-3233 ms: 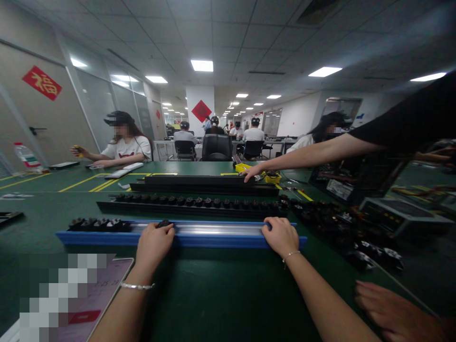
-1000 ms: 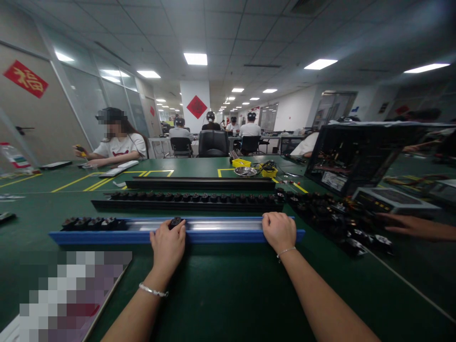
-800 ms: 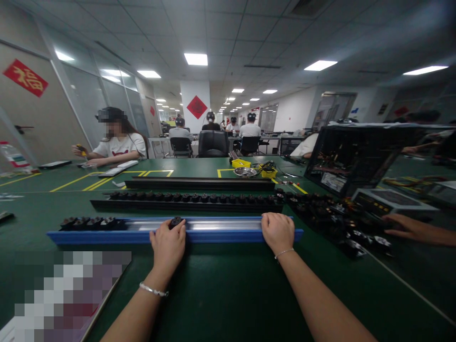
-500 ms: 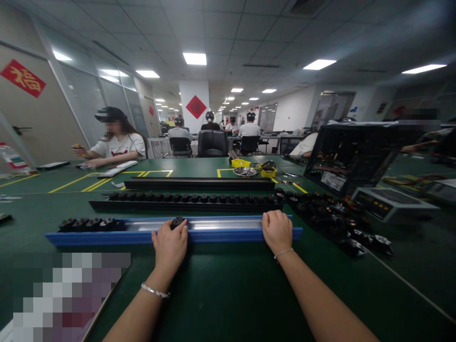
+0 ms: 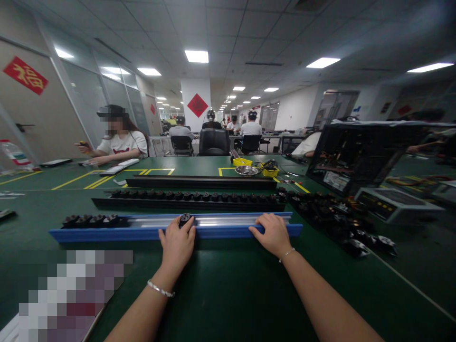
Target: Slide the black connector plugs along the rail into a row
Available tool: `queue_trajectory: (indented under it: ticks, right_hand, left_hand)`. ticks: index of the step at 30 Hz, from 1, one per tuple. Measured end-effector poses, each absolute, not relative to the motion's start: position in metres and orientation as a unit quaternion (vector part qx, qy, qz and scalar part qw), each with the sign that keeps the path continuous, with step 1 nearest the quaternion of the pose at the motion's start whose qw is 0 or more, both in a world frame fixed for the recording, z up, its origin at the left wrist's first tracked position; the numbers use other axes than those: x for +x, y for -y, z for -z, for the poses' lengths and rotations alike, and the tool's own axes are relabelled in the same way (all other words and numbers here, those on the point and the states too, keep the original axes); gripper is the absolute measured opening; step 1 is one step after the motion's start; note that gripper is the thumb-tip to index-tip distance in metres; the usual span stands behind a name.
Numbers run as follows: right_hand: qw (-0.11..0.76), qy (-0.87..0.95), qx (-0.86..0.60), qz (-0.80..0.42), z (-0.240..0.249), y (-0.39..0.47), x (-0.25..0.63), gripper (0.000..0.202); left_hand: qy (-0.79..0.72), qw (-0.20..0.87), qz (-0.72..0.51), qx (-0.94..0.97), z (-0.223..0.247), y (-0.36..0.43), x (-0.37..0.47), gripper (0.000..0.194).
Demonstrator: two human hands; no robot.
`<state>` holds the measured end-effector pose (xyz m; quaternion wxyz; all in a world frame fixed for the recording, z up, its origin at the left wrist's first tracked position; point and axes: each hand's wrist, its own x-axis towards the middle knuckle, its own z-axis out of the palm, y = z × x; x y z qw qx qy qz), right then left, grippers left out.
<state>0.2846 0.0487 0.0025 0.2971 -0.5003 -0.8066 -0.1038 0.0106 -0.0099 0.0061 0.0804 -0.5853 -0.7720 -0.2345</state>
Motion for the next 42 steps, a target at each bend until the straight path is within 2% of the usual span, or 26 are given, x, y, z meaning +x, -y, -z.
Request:
queue_trajectory:
  ticks: [42]
  right_hand:
    - [0.277, 0.803, -0.518, 0.095, 0.002, -0.049, 0.281, 0.028]
  left_hand:
    - [0.728, 0.106, 0.206, -0.645, -0.006, 0.013, 0.036, 0.041]
